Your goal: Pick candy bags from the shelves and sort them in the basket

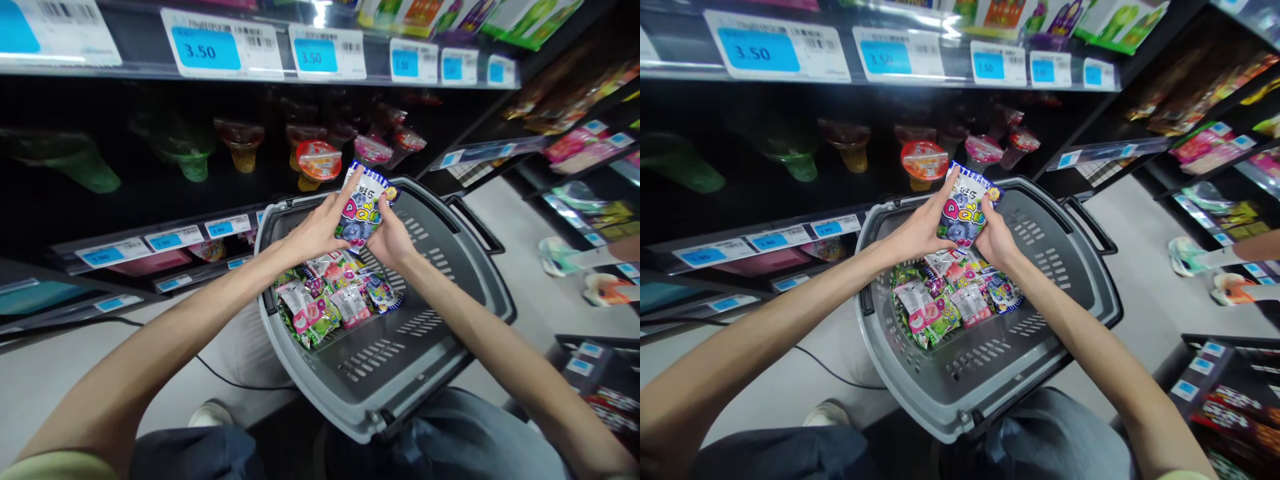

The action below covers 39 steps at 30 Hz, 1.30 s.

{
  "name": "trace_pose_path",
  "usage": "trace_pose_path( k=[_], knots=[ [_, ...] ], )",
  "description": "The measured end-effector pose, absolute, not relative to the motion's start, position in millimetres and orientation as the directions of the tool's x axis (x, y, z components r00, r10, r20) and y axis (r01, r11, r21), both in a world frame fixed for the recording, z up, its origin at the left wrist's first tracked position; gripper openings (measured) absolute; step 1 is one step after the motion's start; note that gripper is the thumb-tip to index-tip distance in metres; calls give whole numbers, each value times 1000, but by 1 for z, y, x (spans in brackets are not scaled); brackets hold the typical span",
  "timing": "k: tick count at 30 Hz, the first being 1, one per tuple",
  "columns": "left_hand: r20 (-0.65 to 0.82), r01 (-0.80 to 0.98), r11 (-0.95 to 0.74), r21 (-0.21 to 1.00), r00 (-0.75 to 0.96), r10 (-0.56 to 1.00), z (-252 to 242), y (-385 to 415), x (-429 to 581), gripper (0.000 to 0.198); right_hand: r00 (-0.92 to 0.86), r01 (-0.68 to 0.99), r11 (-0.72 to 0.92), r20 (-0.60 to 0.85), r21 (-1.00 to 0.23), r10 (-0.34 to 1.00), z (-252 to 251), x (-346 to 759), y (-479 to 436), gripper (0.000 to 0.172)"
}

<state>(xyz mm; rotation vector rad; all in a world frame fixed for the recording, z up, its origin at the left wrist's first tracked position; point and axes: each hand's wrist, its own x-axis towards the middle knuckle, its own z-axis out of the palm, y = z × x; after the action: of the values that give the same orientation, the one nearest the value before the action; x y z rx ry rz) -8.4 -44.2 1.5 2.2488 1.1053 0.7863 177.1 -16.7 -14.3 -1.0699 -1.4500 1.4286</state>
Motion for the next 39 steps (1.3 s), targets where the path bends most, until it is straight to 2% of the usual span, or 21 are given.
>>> trace_pose_path(
  k=[3, 8, 11, 16, 23, 32, 39],
  knots=[
    [253, 543, -535, 648, 509, 823, -3, -44, -9, 121, -243, -26, -32, -25, -999, 970, -16, 179, -17, 65],
    [1, 718, -416, 558, 501, 865, -3, -45, -8, 120, -116, -27, -6, -3, -1000, 993, -22, 181, -14, 56],
    [-63, 800, -376, 468, 455, 888, 1, -46, -7, 118, -54, 29, 62, 60, -998, 997, -24, 182, -12, 53],
    [-35, 851, -367, 375, 408, 912, 2, -47, -5, 123, -22, 60, 118, 117, -991, 993, -25, 183, -12, 54],
    [1, 868, -376, 324, 397, 918, 0, -47, -5, 126, -4, 48, 132, 132, -990, 991, -26, 185, -11, 51],
    [76, 856, -408, 317, 406, 911, -2, -47, -4, 128, 27, -5, 145, 145, -989, 989, -24, 186, -11, 46],
    [81, 855, -407, 323, 403, 912, -4, -46, -4, 131, 34, -93, 78, 75, -993, 997, -29, 185, -8, 39]
  ],
)
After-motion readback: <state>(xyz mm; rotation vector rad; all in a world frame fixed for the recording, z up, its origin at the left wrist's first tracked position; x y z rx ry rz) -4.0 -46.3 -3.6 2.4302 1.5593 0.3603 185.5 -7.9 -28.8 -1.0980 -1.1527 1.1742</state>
